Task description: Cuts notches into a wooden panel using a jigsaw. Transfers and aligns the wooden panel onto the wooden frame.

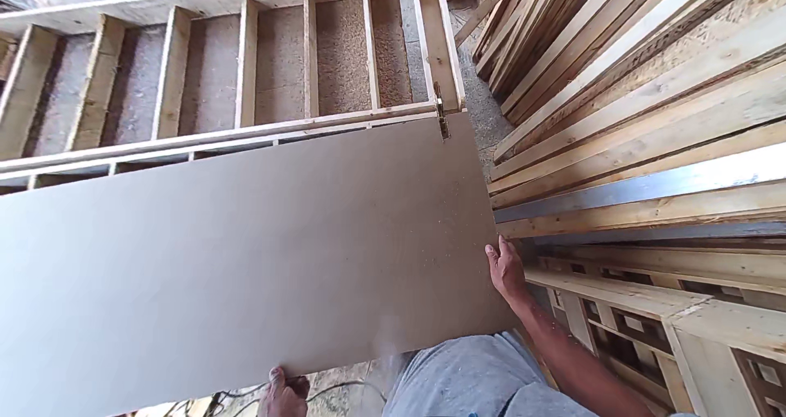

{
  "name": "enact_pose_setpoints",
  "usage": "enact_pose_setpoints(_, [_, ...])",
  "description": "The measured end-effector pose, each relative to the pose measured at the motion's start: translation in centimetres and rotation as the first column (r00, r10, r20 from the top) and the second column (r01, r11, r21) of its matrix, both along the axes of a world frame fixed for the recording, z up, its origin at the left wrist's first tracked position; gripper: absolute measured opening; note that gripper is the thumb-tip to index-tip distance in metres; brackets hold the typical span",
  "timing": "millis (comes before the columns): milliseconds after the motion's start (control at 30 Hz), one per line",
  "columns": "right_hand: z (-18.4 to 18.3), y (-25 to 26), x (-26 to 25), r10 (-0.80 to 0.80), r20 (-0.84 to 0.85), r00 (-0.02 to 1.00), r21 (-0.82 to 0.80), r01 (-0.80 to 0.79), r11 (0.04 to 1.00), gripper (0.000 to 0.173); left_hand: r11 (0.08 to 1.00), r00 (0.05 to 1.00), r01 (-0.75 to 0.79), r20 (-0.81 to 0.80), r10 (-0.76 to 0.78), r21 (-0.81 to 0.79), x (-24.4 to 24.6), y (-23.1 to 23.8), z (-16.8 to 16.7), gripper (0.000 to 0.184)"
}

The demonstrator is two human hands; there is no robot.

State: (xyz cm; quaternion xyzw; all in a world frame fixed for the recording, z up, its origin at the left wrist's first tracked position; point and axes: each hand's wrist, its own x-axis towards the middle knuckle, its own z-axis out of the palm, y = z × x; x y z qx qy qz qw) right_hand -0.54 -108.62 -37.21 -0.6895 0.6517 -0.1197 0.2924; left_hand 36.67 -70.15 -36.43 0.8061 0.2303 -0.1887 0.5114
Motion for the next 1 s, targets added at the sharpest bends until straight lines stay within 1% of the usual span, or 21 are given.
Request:
enact_pose_setpoints(67, [0.0, -0.1, 0.0, -0.016, 0.009, 1.0, 0.001, 0.016, 1.0, 0.058, 0.998, 1.0, -0.01, 0.028, 0.012, -0.065, 0.5, -0.1, -0.1, 0.032])
enact_pose_setpoints(100, [0.1, -0.1, -0.2, -0.017, 0.019, 1.0, 0.006, 0.017, 1.0, 0.058, 0.993, 0.998, -0.004, 0.063, 0.012, -0.121, 0.2, 0.2, 0.4, 0.029])
enact_pose_setpoints(167, [0.2, -0.3, 0.0, -0.025, 0.058, 0.998, 0.017, 0.024, 1.0, 0.057, 0.971, 0.983, 0.047, 0.184, -0.003, -0.235, 0.1, 0.5, 2.2, 0.026])
enact_pose_setpoints(233, [0.1, -0.3, 0.0, -0.026, 0.073, 0.997, 0.016, 0.025, 1.0, 0.057, 0.954, 0.967, 0.095, 0.253, -0.021, -0.285, -0.1, 0.5, 3.9, 0.027])
enact_pose_setpoints(267, [0.0, -0.6, 0.2, -0.023, 0.073, 0.997, 0.016, 0.022, 1.0, 0.057, 0.953, 0.964, 0.112, 0.264, -0.035, -0.281, -0.1, 0.4, 4.2, 0.027])
enact_pose_setpoints(300, [0.1, -1.1, 0.5, -0.024, 0.071, 0.997, 0.019, 0.023, 1.0, 0.057, 0.966, 0.964, 0.118, 0.261, -0.056, -0.228, 0.2, 0.0, 4.0, 0.027])
enact_pose_setpoints(333, [0.2, -1.4, 0.7, -0.027, 0.056, 0.998, 0.031, 0.026, 0.999, 0.058, 0.982, 0.972, 0.119, 0.221, -0.085, -0.147, 0.6, -0.4, 3.4, 0.029])
enact_pose_setpoints(400, [0.5, -1.6, 0.9, -0.019, 0.013, 1.0, 0.048, 0.018, 0.999, 0.058, 0.992, 0.99, 0.126, 0.059, -0.126, -0.003, 1.0, -0.8, 1.5, 0.035])
enact_pose_setpoints(433, [0.5, -1.5, 1.0, -0.015, 0.002, 1.0, 0.043, 0.015, 0.999, 0.057, 0.994, 0.993, 0.111, 0.023, -0.112, 0.01, 1.4, -0.7, 0.3, 0.036])
enact_pose_setpoints(500, [0.5, -1.5, 1.4, -0.022, 0.005, 1.0, 0.034, 0.021, 0.999, 0.056, 0.997, 0.996, 0.066, 0.065, -0.062, -0.049, 2.0, -1.0, -0.8, 0.033])
enact_pose_setpoints(600, [0.4, -1.2, 1.2, -0.033, 0.008, 0.999, 0.03, 0.032, 0.999, 0.054, 0.991, 0.99, 0.061, 0.134, -0.045, -0.115, 1.5, -1.2, 1.4, 0.03])
enact_pose_setpoints(667, [0.4, -1.2, 1.3, -0.038, -0.001, 0.999, 0.024, 0.038, 0.999, 0.053, 0.992, 0.987, 0.103, 0.13, -0.093, -0.077, 1.9, -1.3, 2.2, 0.033])
enact_pose_setpoints(700, [0.5, -1.2, 1.4, -0.036, -0.006, 0.999, 0.019, 0.036, 0.999, 0.053, 0.993, 0.99, 0.117, 0.087, -0.114, -0.033, 2.2, -1.1, 1.9, 0.034])
enact_pose_setpoints(767, [0.4, -1.2, 1.6, -0.037, -0.022, 0.999, 0.005, 0.037, 0.999, 0.052, 0.988, 0.988, 0.151, -0.003, -0.151, 0.036, 3.3, -0.8, -0.1, 0.036])
enact_pose_setpoints(833, [0.4, -1.2, 1.8, -0.039, -0.026, 0.999, 0.016, 0.039, 0.999, 0.051, 0.988, 0.99, 0.142, -0.009, -0.142, 0.052, 3.8, -0.8, -1.1, 0.038])
enact_pose_setpoints(900, [0.5, -1.0, 1.8, -0.044, -0.035, 0.998, 0.026, 0.045, 0.999, 0.05, 0.986, 0.988, 0.155, -0.007, -0.155, 0.069, 3.7, -0.8, -0.9, 0.039])
enact_pose_setpoints(1000, [0.6, -1.1, 1.8, -0.043, -0.056, 0.998, 0.039, 0.045, 0.998, 0.05, 0.968, 0.98, 0.198, -0.06, -0.191, 0.155, 3.8, -1.2, -0.2, 0.045])
